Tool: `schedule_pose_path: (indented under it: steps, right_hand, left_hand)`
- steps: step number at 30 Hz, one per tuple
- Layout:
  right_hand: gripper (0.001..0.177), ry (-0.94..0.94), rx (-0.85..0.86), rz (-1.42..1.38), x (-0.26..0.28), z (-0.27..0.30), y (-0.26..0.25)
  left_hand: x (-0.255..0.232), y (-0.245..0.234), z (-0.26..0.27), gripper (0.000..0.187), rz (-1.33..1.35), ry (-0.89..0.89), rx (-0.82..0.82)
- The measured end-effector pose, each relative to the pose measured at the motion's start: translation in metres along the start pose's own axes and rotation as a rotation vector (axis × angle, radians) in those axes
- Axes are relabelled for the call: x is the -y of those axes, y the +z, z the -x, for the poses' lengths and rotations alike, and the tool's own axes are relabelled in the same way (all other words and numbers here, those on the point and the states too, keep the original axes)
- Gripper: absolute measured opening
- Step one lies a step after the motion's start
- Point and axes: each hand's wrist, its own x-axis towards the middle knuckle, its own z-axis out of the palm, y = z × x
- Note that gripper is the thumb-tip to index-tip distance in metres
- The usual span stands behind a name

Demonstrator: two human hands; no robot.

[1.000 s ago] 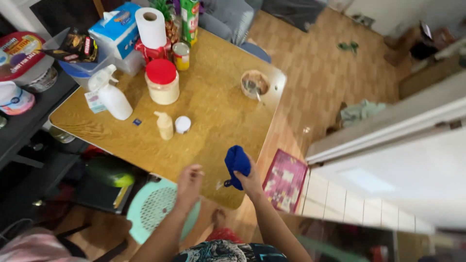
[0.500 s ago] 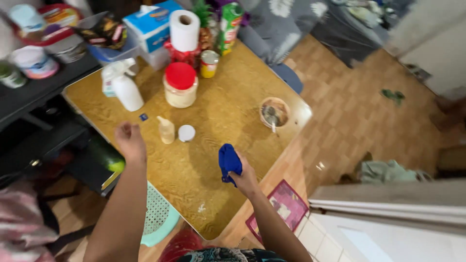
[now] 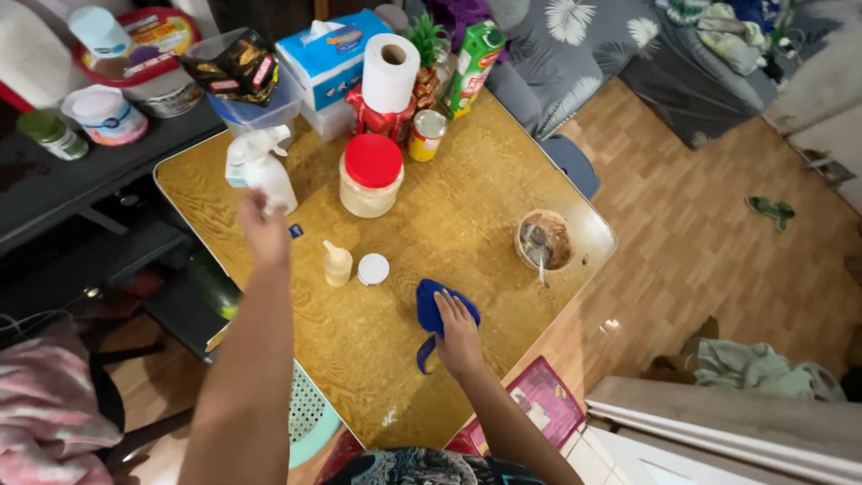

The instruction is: The person clears a cluttered table by stacking used dishes and cups, then carries them to the kitchen sink and places them inside. Afterward, they return to the table and wipe its surface with a cloth and spray cleaner.

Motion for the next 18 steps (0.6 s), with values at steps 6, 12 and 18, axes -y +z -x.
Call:
schedule_pose_path:
  steps: [6, 12, 18]
  right_hand:
    - [0.069, -0.110, 0.144, 0.050, -0.011, -0.033, 0.008]
    - [0.094, -0.280, 0.241, -0.260, 0.051, -0.121, -0.010]
    - [0.069, -0.370, 0.391, -0.033, 0.055, -0.162, 0.047]
  left_hand:
    - [-0.021, -0.023, 0.130, 0.075, -0.103, 0.125, 0.213]
    - [-0.016, -0.004, 0.156, 0.101, -0.267, 0.145, 0.341]
    - [-0.004, 0.014, 0.166, 0.075, -0.671, -0.191, 0.483]
